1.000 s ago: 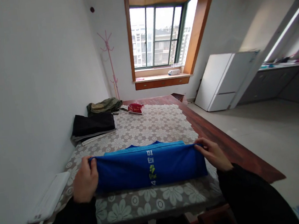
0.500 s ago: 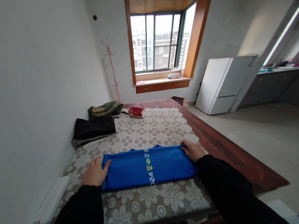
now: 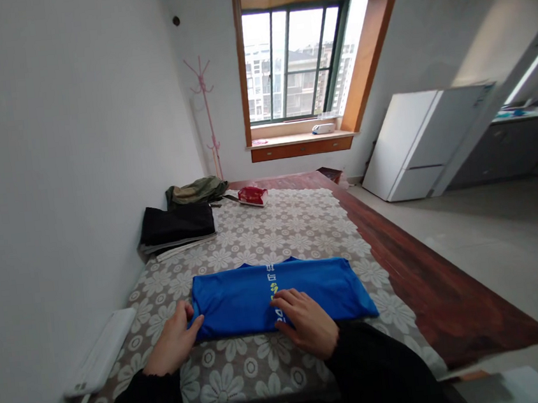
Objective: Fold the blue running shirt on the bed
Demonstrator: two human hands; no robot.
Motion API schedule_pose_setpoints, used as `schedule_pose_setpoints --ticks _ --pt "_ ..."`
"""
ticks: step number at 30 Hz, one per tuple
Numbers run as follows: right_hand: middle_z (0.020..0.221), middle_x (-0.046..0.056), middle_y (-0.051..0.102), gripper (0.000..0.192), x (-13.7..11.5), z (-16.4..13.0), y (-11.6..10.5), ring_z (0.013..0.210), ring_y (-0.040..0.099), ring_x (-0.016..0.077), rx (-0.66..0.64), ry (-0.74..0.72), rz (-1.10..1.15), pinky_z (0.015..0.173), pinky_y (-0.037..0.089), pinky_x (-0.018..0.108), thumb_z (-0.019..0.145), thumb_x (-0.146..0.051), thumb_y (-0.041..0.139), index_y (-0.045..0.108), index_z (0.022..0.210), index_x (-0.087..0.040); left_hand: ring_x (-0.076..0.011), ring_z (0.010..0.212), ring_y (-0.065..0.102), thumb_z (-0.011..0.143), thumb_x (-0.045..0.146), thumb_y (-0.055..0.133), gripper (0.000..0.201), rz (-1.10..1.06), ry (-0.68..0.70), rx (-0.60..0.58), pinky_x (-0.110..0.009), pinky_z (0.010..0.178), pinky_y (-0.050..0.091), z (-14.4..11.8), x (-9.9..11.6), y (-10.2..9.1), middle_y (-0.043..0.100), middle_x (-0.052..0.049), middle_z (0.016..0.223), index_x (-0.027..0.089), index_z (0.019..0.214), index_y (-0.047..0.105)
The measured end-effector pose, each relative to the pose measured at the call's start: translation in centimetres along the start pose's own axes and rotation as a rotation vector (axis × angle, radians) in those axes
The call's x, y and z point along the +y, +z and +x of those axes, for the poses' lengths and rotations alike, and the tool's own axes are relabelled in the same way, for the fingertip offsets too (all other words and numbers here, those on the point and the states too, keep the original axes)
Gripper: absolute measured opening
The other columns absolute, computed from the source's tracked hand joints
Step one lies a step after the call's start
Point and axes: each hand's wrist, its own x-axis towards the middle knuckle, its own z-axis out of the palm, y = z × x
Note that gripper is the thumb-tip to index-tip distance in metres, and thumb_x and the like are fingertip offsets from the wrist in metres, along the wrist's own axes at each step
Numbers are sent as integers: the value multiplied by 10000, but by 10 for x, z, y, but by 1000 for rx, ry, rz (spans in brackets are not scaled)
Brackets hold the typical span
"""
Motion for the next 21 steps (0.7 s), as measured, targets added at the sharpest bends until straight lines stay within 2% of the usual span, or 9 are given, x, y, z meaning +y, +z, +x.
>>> schedule_pose_setpoints --ticks 4,8,10,13,15,17,19,21 --pt "1353 87 637 346 -3 10 9 1207 570 322 -42 -23 -7 995 472 509 941 -259 643 612 1284 -231 -276 785 691 771 586 657 503 -296 -2 24 -386 654 566 -2 -6 1 631 -5 856 270 1015 352" --pt "1417 86 601 391 -2 13 16 1249 541 337 -42 -42 -24 1014 471 538 932 -283 658 596 1315 -240 -291 807 695 655 532 773 617 -587 -120 75 -399 553 599 3 -4 13 615 -30 965 289 1012 333" --pt "1433 92 594 409 -2 12 17 1271 524 354 -53 -50 -15 1030 462 565 930 -306 665 595 1327 -241 -303 858 689 604 469 807 650 -675 -148 111 -417 553 619 5 -4 17 596 -45 1001 288 1014 337" --pt "1474 116 567 479 -6 7 15 1303 501 371 -37 -51 75 1061 446 591 921 -325 679 569 1378 -227 -344 973 674 564 444 815 673 -693 -142 173 -452 585 641 5 -11 14 576 -84 1082 276 1043 373" --pt "1502 119 542 516 -9 -2 13 1337 486 351 26 -63 213 1112 419 571 931 -325 670 532 1420 -234 -390 1077 652 548 474 813 686 -641 -147 214 -476 607 647 5 -23 6 568 -111 1153 268 1060 405" --pt "1513 117 523 526 -11 -13 14 1332 505 312 105 -58 395 1129 423 518 946 -323 648 502 1446 -253 -428 1160 625 527 507 806 690 -565 -136 275 -531 707 648 7 -40 -4 579 -128 1183 258 1052 435" --pt "1428 118 572 531 -8 -23 20 1211 587 279 158 12 576 1056 485 476 954 -346 637 485 1456 -266 -442 1203 610 499 518 797 679 -501 -89 344 -604 894 599 11 -55 -15 609 -129 1162 251 1024 458" --pt "1297 110 628 555 -1 -28 28 1023 646 249 160 123 746 937 541 451 955 -407 642 470 1464 -269 -437 1214 611 493 510 781 651 -454 -18 406 -639 1050 502 14 -58 -25 637 -122 1133 249 1004 474"
